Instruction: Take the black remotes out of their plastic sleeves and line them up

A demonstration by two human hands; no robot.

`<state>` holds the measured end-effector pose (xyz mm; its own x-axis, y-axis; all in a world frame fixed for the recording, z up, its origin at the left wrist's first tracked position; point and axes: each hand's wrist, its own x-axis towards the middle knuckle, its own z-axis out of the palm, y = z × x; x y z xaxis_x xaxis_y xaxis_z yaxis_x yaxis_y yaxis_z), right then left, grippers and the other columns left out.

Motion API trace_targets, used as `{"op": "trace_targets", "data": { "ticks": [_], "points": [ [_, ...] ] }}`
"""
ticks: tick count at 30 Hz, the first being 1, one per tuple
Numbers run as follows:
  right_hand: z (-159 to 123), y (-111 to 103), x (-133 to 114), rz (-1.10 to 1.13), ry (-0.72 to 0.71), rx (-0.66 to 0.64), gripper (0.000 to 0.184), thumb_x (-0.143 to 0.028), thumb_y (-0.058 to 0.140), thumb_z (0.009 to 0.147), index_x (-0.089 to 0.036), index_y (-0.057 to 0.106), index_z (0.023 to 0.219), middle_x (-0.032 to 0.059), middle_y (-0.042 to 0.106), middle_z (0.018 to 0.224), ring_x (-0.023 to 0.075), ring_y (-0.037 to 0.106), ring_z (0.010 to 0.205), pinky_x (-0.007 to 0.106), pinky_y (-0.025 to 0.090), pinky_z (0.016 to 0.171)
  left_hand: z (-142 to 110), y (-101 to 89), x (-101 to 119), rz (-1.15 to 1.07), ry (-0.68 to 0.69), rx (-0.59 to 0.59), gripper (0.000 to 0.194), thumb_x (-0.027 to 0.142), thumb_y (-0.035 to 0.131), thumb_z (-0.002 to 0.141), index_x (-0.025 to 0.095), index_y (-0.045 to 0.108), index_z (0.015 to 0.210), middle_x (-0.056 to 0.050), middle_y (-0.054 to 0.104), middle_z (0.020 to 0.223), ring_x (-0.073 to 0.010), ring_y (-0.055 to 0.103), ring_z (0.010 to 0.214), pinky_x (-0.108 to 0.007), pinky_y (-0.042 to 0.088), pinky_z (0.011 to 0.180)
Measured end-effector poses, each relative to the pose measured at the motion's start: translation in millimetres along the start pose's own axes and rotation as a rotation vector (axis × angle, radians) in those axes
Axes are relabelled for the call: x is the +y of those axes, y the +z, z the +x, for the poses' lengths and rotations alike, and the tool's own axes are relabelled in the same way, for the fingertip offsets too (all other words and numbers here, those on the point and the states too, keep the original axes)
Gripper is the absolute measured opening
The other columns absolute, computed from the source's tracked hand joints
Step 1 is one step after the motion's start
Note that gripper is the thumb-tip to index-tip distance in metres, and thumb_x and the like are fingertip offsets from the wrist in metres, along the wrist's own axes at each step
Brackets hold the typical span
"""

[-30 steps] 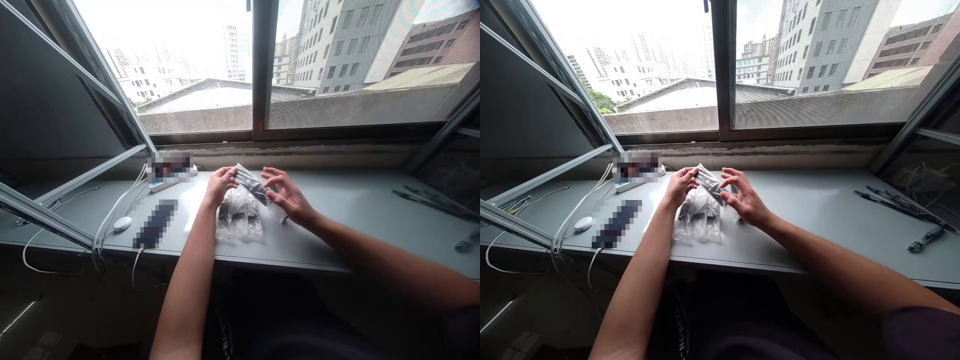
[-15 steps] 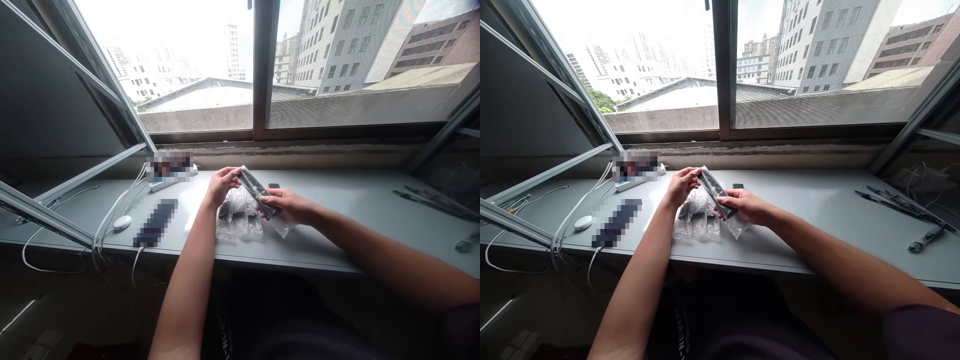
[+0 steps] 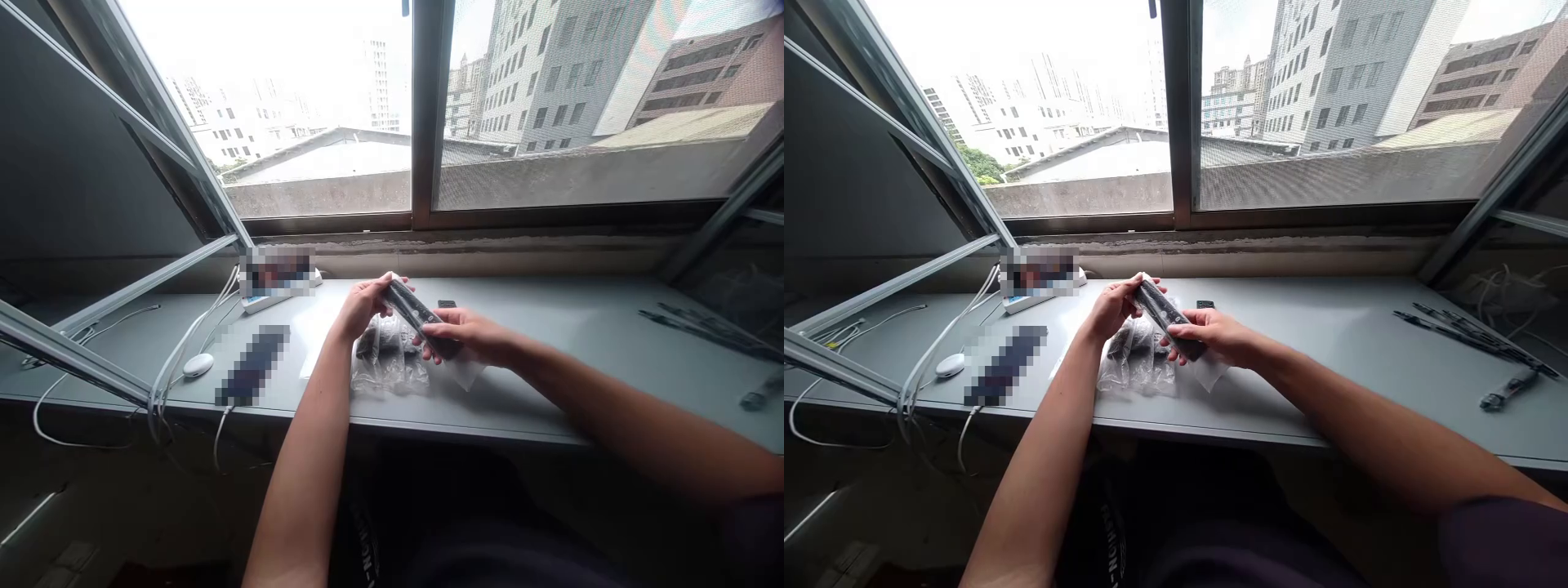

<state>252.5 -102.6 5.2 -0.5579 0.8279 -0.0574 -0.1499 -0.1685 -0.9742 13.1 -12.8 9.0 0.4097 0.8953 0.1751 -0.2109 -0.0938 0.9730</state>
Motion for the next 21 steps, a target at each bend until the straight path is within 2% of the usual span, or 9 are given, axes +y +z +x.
{"op": "trace_targets", "data": {
  "ticks": [5, 8, 13, 16, 21],
  "points": [
    [-1.1, -0.2, -3.4, -0.057, 0.023, -0.045, 0.032, -0.041, 0.093, 0.09, -0.015, 0.077, 0.098, 0.0096, 0.083, 0.091, 0.0174, 0.075, 0.071, 0.028, 0.063, 0.066, -1.3, 2.4, 3.8, -0.01, 0.066, 0.073, 0.053, 0.06, 0.078, 0.093, 0.011, 0.084, 0.112, -0.019, 0.084, 0.109, -0.0152, 0.068, 0.069, -0.025, 0.043, 0.052],
    [-0.4, -1.5, -2.5, -0.041, 0.011, -0.061, 0.035, -0.044, 0.092, 0.091, -0.014, 0.077, 0.098, 0.0088, 0.081, 0.086, 0.0167, 0.074, 0.069, 0.027, 0.062, 0.064, -1.5, 1.2, 3.2, -0.011, 0.069, 0.084, 0.055, 0.064, 0.076, 0.093, 0.011, 0.083, 0.105, -0.016, 0.083, 0.097, -0.0148, 0.066, 0.065, -0.025, 0.044, 0.053],
    [0.6, -3.4, 0.3, 0.007, 0.007, -0.03, 0.034, -0.043, 0.094, 0.089, -0.014, 0.078, 0.1, 0.0114, 0.083, 0.097, 0.0167, 0.075, 0.073, 0.026, 0.063, 0.065, 0.7, -3.7, -3.5, 0.005, 0.025, 0.02, 0.052, 0.065, 0.079, 0.092, 0.012, 0.079, 0.088, -0.009, 0.073, 0.074, -0.0142, 0.064, 0.06, -0.026, 0.051, 0.058],
    [0.1, -3.0, 0.6, 0.025, 0.014, -0.014, 0.034, -0.041, 0.095, 0.088, -0.014, 0.078, 0.1, 0.0122, 0.083, 0.101, 0.0179, 0.076, 0.074, 0.027, 0.063, 0.066, 3.1, -5.3, -6.8, 0.027, 0.018, 0.014, 0.053, 0.065, 0.082, 0.09, 0.012, 0.078, 0.086, -0.009, 0.073, 0.073, -0.0141, 0.065, 0.058, -0.026, 0.052, 0.057],
    [-0.7, -2.0, 0.3, 0.023, 0.029, -0.003, 0.034, -0.041, 0.096, 0.087, -0.014, 0.078, 0.1, 0.0113, 0.082, 0.097, 0.0175, 0.075, 0.073, 0.027, 0.064, 0.066, 4.4, -4.5, -8.8, 0.046, 0.032, 0.024, 0.057, 0.067, 0.085, 0.087, 0.011, 0.081, 0.095, -0.008, 0.074, 0.074, -0.0136, 0.064, 0.055, -0.026, 0.052, 0.055]
  ]
}}
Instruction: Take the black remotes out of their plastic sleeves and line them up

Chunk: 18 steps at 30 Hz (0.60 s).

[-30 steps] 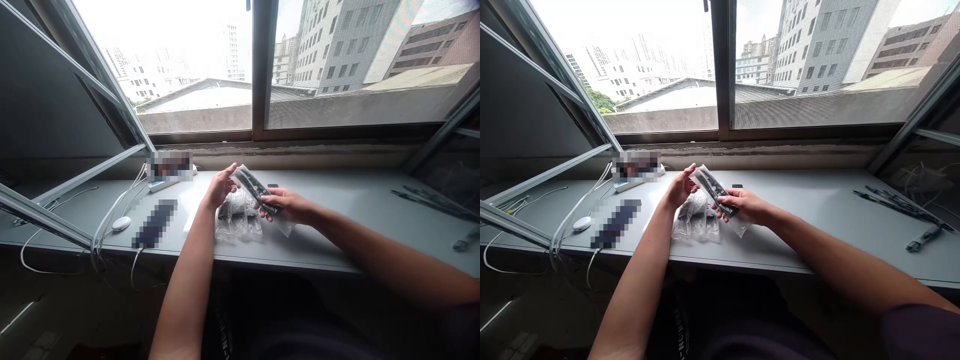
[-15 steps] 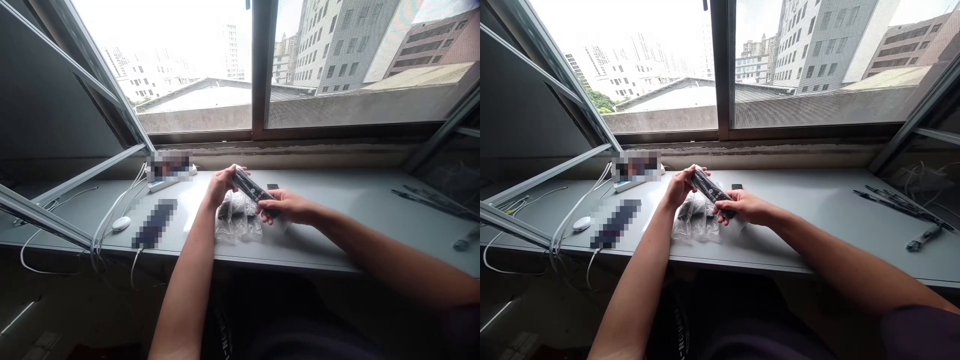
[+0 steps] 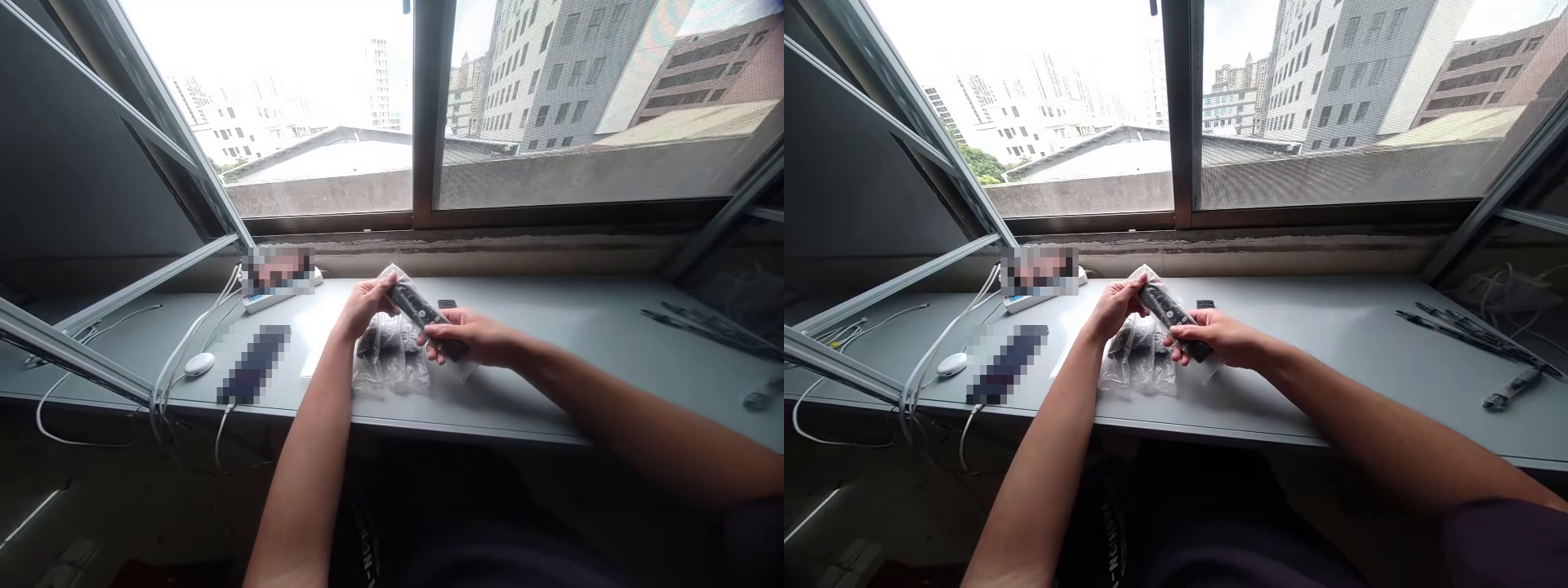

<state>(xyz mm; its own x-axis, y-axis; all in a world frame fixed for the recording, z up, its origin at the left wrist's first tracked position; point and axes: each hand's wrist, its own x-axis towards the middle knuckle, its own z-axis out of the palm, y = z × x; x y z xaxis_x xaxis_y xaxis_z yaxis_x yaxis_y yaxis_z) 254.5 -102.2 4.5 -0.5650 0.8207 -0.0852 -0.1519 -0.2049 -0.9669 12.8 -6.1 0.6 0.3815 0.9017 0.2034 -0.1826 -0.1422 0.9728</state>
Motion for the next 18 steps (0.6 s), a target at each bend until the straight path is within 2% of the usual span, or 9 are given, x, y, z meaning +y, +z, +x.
{"op": "trace_targets", "data": {
  "ticks": [5, 13, 18],
  "points": [
    [0.5, -0.7, 0.6, 0.01, -0.016, 0.005, 0.031, -0.041, 0.094, 0.089, -0.015, 0.08, 0.101, 0.0107, 0.082, 0.098, 0.0171, 0.075, 0.072, 0.027, 0.064, 0.065, -1.2, 1.0, -0.4, 0.015, -0.064, -0.055, 0.06, 0.073, 0.076, 0.092, 0.014, 0.074, 0.08, -0.009, 0.068, 0.061, -0.0166, 0.065, 0.053, -0.027, 0.048, 0.052],
    [-0.3, -5.0, 1.6, 0.021, 0.011, -0.025, 0.03, -0.039, 0.089, 0.095, -0.015, 0.08, 0.11, 0.015, 0.084, 0.107, 0.0184, 0.078, 0.077, 0.028, 0.067, 0.074, -1.9, 3.6, 1.6, 0.065, 0.027, -0.048, 0.054, 0.067, 0.081, 0.091, 0.014, 0.073, 0.08, -0.009, 0.073, 0.072, -0.0156, 0.068, 0.057, -0.026, 0.043, 0.051],
    [-1.4, -3.9, 0.9, 0.036, -0.001, -0.013, 0.029, -0.039, 0.091, 0.093, -0.017, 0.08, 0.108, 0.0129, 0.083, 0.107, 0.0181, 0.077, 0.077, 0.027, 0.066, 0.068, -3.0, 4.3, 1.3, 0.037, -0.032, -0.082, 0.063, 0.074, 0.075, 0.092, 0.012, 0.075, 0.081, -0.013, 0.075, 0.071, -0.0188, 0.071, 0.059, -0.026, 0.039, 0.047]
  ]
}}
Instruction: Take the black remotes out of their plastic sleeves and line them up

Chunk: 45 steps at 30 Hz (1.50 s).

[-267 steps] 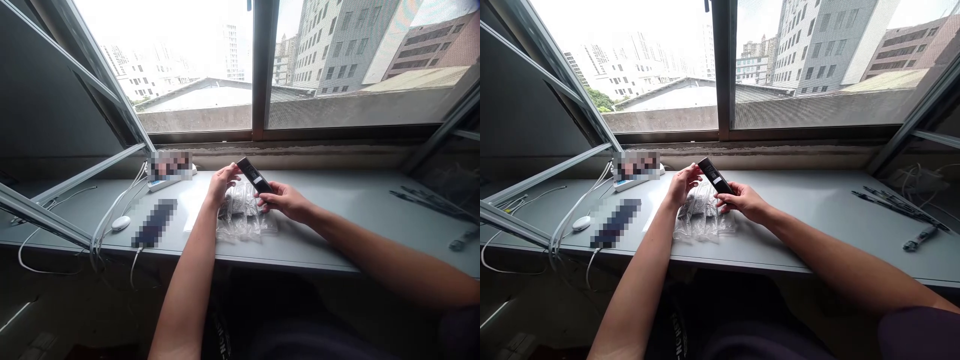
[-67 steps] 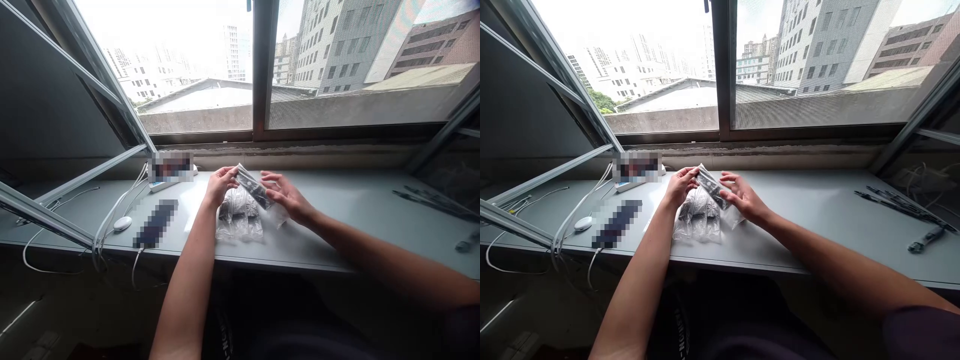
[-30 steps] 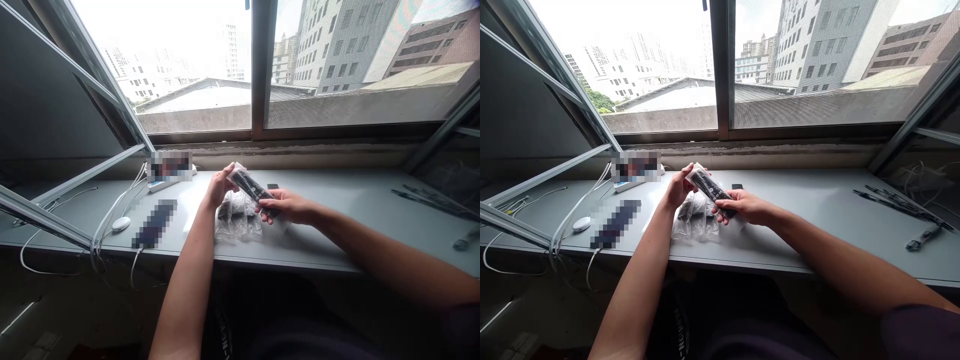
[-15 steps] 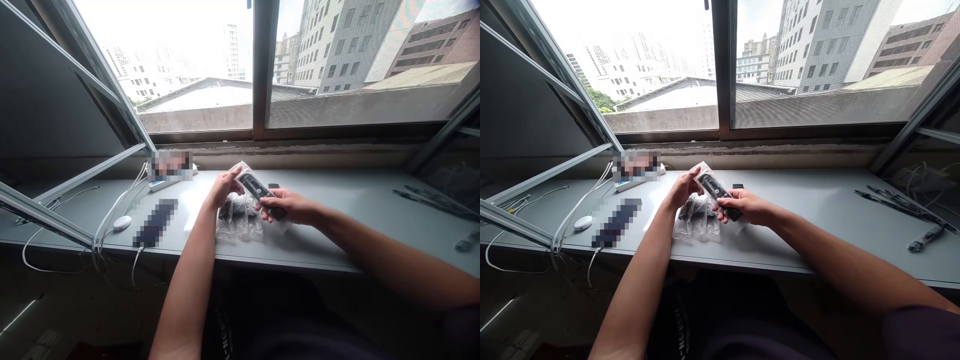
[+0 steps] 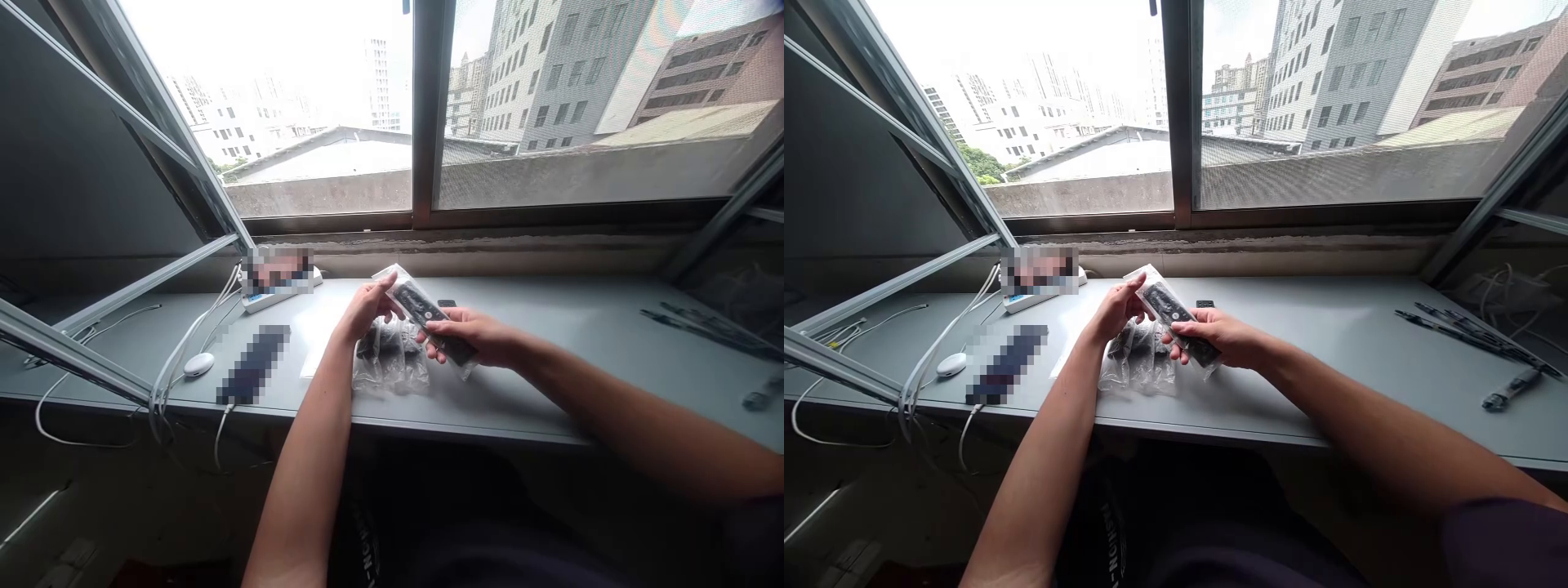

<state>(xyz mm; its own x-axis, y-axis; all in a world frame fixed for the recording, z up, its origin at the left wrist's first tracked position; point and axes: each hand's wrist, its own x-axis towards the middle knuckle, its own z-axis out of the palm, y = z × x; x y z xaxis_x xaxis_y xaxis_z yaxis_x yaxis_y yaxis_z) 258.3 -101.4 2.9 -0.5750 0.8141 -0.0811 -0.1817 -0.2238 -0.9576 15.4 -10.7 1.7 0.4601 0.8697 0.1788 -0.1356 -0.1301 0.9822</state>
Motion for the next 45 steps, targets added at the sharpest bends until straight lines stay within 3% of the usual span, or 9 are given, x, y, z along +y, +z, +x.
{"op": "trace_targets", "data": {
  "ticks": [5, 9, 13, 16, 20, 27, 32, 41, 45],
  "points": [
    [0.7, 0.6, -0.2, 0.02, 0.018, -0.01, 0.031, -0.039, 0.089, 0.095, -0.015, 0.079, 0.112, 0.0147, 0.083, 0.108, 0.0188, 0.079, 0.077, 0.028, 0.067, 0.071, 1.8, -1.4, -2.7, 0.052, 0.03, -0.014, 0.058, 0.068, 0.077, 0.094, 0.013, 0.075, 0.077, -0.012, 0.075, 0.072, -0.0137, 0.066, 0.055, -0.024, 0.042, 0.049],
    [2.1, 2.3, -2.3, 0.064, 0.011, 0.003, 0.036, -0.037, 0.093, 0.091, -0.011, 0.078, 0.109, 0.0165, 0.083, 0.108, 0.0175, 0.078, 0.074, 0.025, 0.066, 0.065, 5.4, -5.0, -5.4, 0.121, 0.122, 0.096, 0.059, 0.069, 0.074, 0.096, 0.014, 0.075, 0.075, -0.008, 0.071, 0.064, -0.0111, 0.058, 0.049, -0.024, 0.039, 0.047],
    [2.1, 4.0, -3.4, 0.087, 0.006, 0.016, 0.031, -0.032, 0.096, 0.087, -0.011, 0.076, 0.098, 0.0104, 0.08, 0.094, 0.0143, 0.073, 0.065, 0.023, 0.061, 0.056, 5.0, -6.1, -4.2, 0.086, 0.131, 0.167, 0.06, 0.071, 0.074, 0.095, 0.014, 0.075, 0.078, -0.009, 0.073, 0.066, -0.0127, 0.062, 0.051, -0.025, 0.037, 0.047],
    [0.9, 5.1, -3.5, 0.092, 0.001, 0.01, 0.031, -0.032, 0.096, 0.087, -0.012, 0.075, 0.097, 0.0089, 0.079, 0.092, 0.0141, 0.073, 0.064, 0.023, 0.06, 0.055, 3.4, -4.2, -2.8, 0.058, 0.047, 0.109, 0.064, 0.075, 0.071, 0.094, 0.013, 0.074, 0.078, -0.012, 0.075, 0.07, -0.015, 0.066, 0.056, -0.025, 0.038, 0.049],
    [0.0, 5.8, -3.2, 0.089, 0.026, 0.015, 0.033, -0.033, 0.095, 0.088, -0.012, 0.076, 0.104, 0.0127, 0.081, 0.098, 0.0165, 0.076, 0.068, 0.024, 0.062, 0.059, 4.3, -2.9, -4.4, 0.09, 0.029, 0.023, 0.063, 0.073, 0.072, 0.094, 0.014, 0.072, 0.073, -0.01, 0.072, 0.064, -0.0108, 0.055, 0.049, -0.025, 0.036, 0.05],
    [0.5, 7.3, -3.2, 0.116, -0.009, -0.016, 0.033, -0.033, 0.094, 0.089, -0.012, 0.076, 0.107, 0.013, 0.081, 0.101, 0.0158, 0.075, 0.068, 0.023, 0.061, 0.059, 0.9, -0.6, -0.5, 0.08, 0.069, 0.051, 0.062, 0.073, 0.072, 0.095, 0.015, 0.072, 0.073, -0.01, 0.072, 0.066, -0.0121, 0.057, 0.052, -0.026, 0.038, 0.051],
    [0.0, 7.5, -3.7, 0.105, -0.016, -0.01, 0.033, -0.035, 0.093, 0.09, -0.012, 0.076, 0.108, 0.0124, 0.081, 0.101, 0.0168, 0.076, 0.069, 0.024, 0.062, 0.06, -1.3, 0.7, 1.8, 0.118, -0.02, -0.046, 0.063, 0.072, 0.07, 0.096, 0.014, 0.073, 0.073, -0.011, 0.071, 0.064, -0.0118, 0.056, 0.051, -0.025, 0.034, 0.05],
    [-0.3, 7.1, -6.1, 0.038, 0.017, 0.018, 0.034, -0.036, 0.095, 0.088, -0.011, 0.076, 0.102, 0.0144, 0.083, 0.098, 0.0143, 0.072, 0.066, 0.022, 0.06, 0.057, 1.8, -0.7, -2.3, 0.119, 0.059, 0.06, 0.061, 0.073, 0.072, 0.094, 0.016, 0.069, 0.073, -0.007, 0.068, 0.06, -0.009, 0.049, 0.047, -0.026, 0.031, 0.05],
    [-0.2, 7.8, -5.6, 0.055, -0.006, 0.05, 0.036, -0.037, 0.096, 0.087, -0.011, 0.076, 0.102, 0.0128, 0.082, 0.096, 0.0145, 0.072, 0.065, 0.022, 0.059, 0.054, -0.6, -0.7, 0.5, 0.09, -0.018, -0.004, 0.063, 0.075, 0.07, 0.095, 0.015, 0.071, 0.076, -0.009, 0.071, 0.066, -0.0105, 0.054, 0.052, -0.026, 0.033, 0.052]
  ]
}}
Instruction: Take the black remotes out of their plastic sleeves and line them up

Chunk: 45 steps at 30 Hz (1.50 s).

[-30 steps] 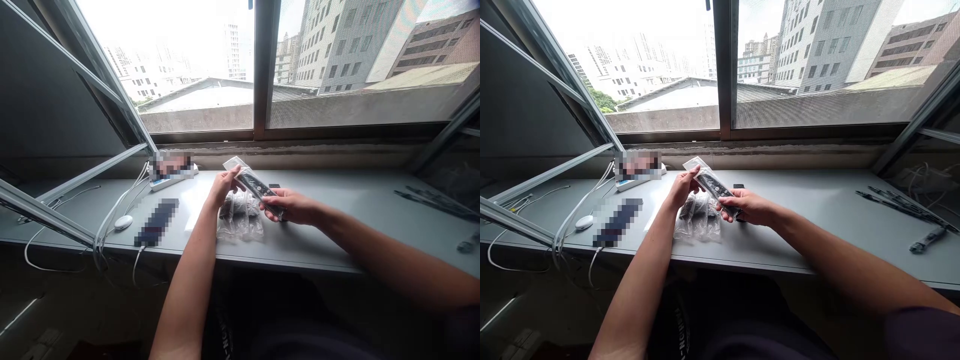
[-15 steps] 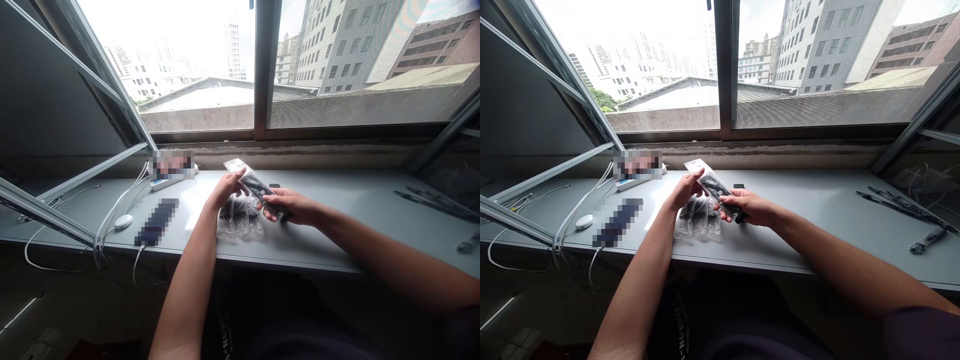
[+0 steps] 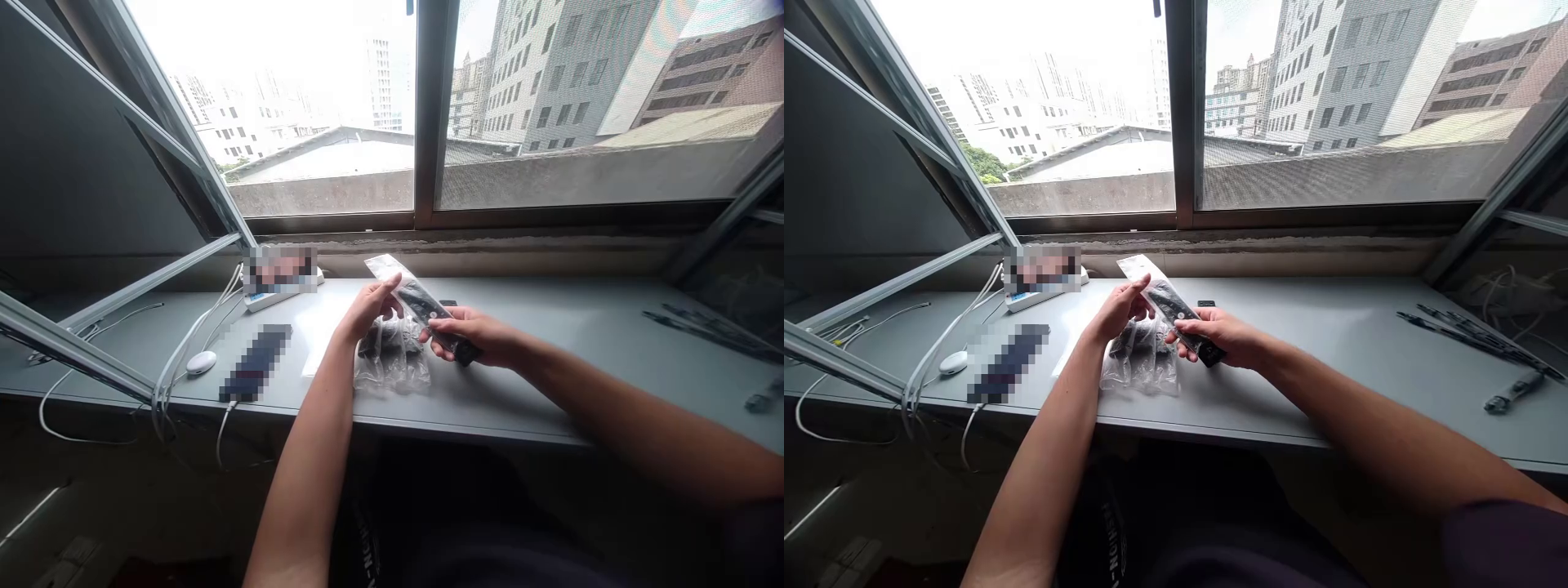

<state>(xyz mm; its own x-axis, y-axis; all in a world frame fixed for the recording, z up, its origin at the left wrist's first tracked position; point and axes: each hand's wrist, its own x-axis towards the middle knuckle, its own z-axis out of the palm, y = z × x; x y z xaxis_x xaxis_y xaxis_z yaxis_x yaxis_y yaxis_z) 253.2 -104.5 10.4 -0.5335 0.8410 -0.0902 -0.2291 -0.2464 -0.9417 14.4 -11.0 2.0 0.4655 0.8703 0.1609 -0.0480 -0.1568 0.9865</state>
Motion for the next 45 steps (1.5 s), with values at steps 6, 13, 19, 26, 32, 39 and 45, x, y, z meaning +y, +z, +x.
{"op": "trace_targets", "data": {
  "ticks": [6, 13, 19, 26, 32, 39, 45],
  "points": [
    [1.1, 0.0, 1.3, -0.023, -0.013, 0.012, 0.039, -0.039, 0.096, 0.086, -0.011, 0.076, 0.103, 0.0152, 0.082, 0.104, 0.0155, 0.073, 0.067, 0.023, 0.059, 0.054, 0.3, -2.3, -0.2, 0.069, 0.004, 0.01, 0.058, 0.068, 0.076, 0.093, 0.015, 0.071, 0.069, -0.007, 0.067, 0.063, -0.0091, 0.049, 0.052, -0.026, 0.03, 0.052],
    [-1.0, 2.1, 0.0, -0.039, -0.008, -0.005, 0.035, -0.039, 0.093, 0.089, -0.014, 0.072, 0.102, 0.0112, 0.081, 0.095, 0.0116, 0.066, 0.057, 0.022, 0.053, 0.048, 0.9, -0.6, 1.3, 0.022, 0.049, 0.088, 0.061, 0.074, 0.077, 0.089, 0.016, 0.074, 0.072, -0.007, 0.068, 0.062, -0.0095, 0.049, 0.05, -0.026, 0.032, 0.051],
    [0.0, 1.3, 0.3, -0.052, -0.01, 0.008, 0.037, -0.039, 0.093, 0.089, -0.014, 0.072, 0.106, 0.0128, 0.082, 0.098, 0.011, 0.065, 0.056, 0.021, 0.048, 0.044, 0.4, 0.7, 0.5, 0.052, 0.022, 0.009, 0.057, 0.068, 0.079, 0.09, 0.015, 0.076, 0.072, -0.008, 0.069, 0.063, -0.0103, 0.054, 0.051, -0.026, 0.034, 0.051],
    [-0.8, 0.9, -2.1, -0.064, -0.022, 0.057, 0.039, -0.042, 0.091, 0.09, -0.011, 0.073, 0.106, 0.0107, 0.079, 0.09, 0.0083, 0.054, 0.047, 0.023, 0.04, 0.04, 11.9, -12.4, -5.8, -0.126, 0.136, 0.488, 0.04, 0.053, 0.085, 0.088, 0.014, 0.076, 0.083, -0.004, 0.069, 0.065, -0.0111, 0.062, 0.054, -0.023, 0.034, 0.049],
    [3.4, -9.4, -2.7, 0.096, -0.186, 0.279, 0.028, -0.031, 0.088, 0.092, -0.017, 0.075, 0.111, 0.0048, 0.073, 0.091, 0.012, 0.061, 0.061, 0.023, 0.05, 0.046, 16.6, -18.0, -3.6, -0.285, 0.097, 0.742, 0.022, 0.036, 0.077, 0.091, 0.015, 0.075, 0.094, -0.004, 0.076, 0.08, -0.0098, 0.066, 0.056, -0.022, 0.034, 0.048],
    [7.9, -19.6, -6.6, 0.073, -0.197, 0.389, 0.015, -0.032, 0.081, 0.1, -0.019, 0.079, 0.107, 0.0127, 0.07, 0.143, 0.0201, 0.08, 0.091, 0.021, 0.055, 0.046, 14.2, -14.1, -5.0, -0.289, 0.068, 0.53, 0.023, 0.037, 0.081, 0.085, 0.015, 0.074, 0.092, -0.006, 0.075, 0.08, -0.011, 0.065, 0.058, -0.022, 0.038, 0.05],
    [1.9, -12.9, -8.3, -0.011, -0.098, 0.201, 0.037, -0.037, 0.083, 0.099, -0.016, 0.076, 0.129, 0.0148, 0.081, 0.109, 0.0214, 0.08, 0.074, 0.023, 0.056, 0.045, 8.7, -5.3, -3.0, -0.195, 0.087, 0.297, 0.027, 0.039, 0.076, 0.084, 0.014, 0.082, 0.095, -0.011, 0.082, 0.096, -0.0115, 0.06, 0.062, -0.024, 0.04, 0.053]
  ]
}}
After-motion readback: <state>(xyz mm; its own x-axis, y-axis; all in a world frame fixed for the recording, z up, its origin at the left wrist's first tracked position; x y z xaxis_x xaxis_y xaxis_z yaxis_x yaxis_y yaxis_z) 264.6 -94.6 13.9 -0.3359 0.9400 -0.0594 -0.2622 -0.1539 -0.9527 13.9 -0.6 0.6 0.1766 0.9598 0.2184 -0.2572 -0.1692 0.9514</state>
